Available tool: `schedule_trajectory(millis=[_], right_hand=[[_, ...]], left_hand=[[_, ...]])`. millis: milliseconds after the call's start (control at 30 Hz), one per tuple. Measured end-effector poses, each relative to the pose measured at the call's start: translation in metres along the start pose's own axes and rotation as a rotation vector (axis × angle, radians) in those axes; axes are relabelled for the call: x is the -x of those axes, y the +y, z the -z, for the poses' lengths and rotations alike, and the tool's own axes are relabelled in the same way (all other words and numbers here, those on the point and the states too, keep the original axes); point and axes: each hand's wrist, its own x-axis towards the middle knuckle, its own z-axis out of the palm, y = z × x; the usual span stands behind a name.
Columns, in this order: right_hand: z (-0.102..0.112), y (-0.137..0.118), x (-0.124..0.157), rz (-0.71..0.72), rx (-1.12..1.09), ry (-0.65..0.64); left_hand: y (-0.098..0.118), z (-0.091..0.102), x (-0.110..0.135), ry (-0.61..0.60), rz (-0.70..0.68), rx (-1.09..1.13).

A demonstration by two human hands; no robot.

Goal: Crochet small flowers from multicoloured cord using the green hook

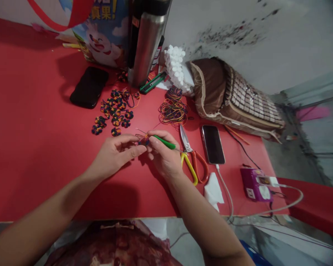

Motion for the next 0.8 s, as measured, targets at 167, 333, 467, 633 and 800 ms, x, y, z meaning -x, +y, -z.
schedule_trajectory(millis=[167, 333, 467, 633, 800], right_hand=[[0.002, 0.011, 0.006, 0.143, 0.201, -0.03], [0.002, 0.012, 0.009, 0.23, 0.296, -0.064], [0.002, 0.007, 0.008, 0.243, 0.357, -0.045], [0.002, 0.007, 0.008, 0.246, 0.386, 0.023], [0.002, 0.01, 0.008, 0.271, 0.406, 0.04]], left_hand=[[-0.012, -0.004, -0.008, 0.044, 0.101, 0.374], [-0.013, -0.002, -0.011, 0.058, 0.104, 0.39], [-0.011, 0.0, -0.013, 0.039, 0.155, 0.42], [-0.011, 0.003, -0.015, 0.007, 0.203, 0.431], [-0.011, 0.004, -0.016, 0.015, 0.201, 0.446]])
